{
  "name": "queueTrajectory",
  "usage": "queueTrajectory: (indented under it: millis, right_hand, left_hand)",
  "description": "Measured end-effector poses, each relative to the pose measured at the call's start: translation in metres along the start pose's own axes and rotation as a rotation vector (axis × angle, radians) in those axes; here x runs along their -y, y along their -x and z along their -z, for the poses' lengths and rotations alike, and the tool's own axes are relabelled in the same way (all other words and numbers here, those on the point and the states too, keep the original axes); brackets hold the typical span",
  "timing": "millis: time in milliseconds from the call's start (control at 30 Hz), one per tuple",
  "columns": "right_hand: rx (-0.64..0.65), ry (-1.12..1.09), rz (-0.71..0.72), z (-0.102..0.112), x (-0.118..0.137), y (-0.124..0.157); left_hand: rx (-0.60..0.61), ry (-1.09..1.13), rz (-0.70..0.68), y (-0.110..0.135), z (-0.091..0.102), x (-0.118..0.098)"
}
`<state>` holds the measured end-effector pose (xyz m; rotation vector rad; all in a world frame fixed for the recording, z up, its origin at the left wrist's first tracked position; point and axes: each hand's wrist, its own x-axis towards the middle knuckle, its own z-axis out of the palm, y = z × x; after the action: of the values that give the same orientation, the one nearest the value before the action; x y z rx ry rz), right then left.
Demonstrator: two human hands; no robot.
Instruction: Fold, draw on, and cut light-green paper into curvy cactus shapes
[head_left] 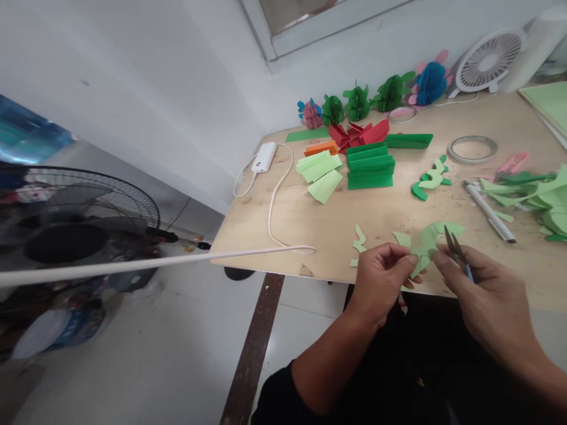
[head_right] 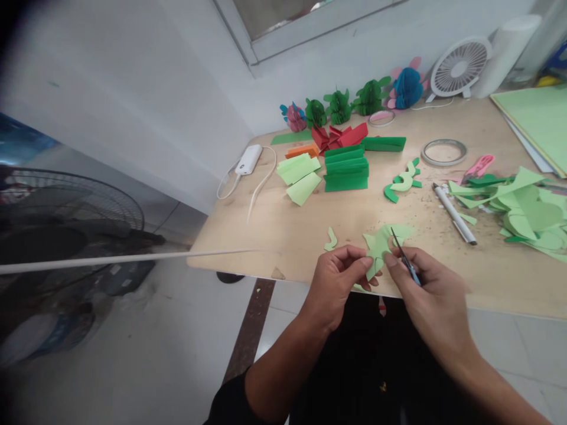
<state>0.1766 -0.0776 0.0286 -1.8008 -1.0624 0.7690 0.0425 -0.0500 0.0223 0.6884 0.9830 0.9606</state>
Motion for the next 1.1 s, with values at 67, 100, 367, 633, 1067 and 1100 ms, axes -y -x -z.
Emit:
queueTrajectory:
  millis: [67, 100, 367, 633, 1067, 1100]
  right_hand:
    - [0.002, 0.02, -0.001, 0.0, 0.0, -0.001]
    - [0.0, 0.023, -0.005, 0.0, -0.001, -0.001]
    - [0.061, -0.06, 0.0, -0.001, -0.007, 0.0]
    - [0.327, -0.168, -0.102, 0.017, -0.036, 0.012]
    - [0.431, -0.116, -0.13, 0.013, -0.033, 0.011]
    - [0.437, -0.111, -0.137, 0.013, -0.031, 0.011]
  left_hand:
    - [-0.005, -0.003, -0.006, 0.0, -0.001, 0.0]
    - [-0.006, -0.002, -0.003, 0.001, -0.001, 0.0]
    - [-0.04, 0.038, 0.01, 0.001, -0.003, 0.002]
    - [-0.015, 0.038, -0.019, -0.005, 0.006, -0.007]
    - [0.151, -0.048, 0.032, -0.012, 0.011, -0.012]
    - [0.157, -0.053, 0.034, -0.012, 0.011, -0.013]
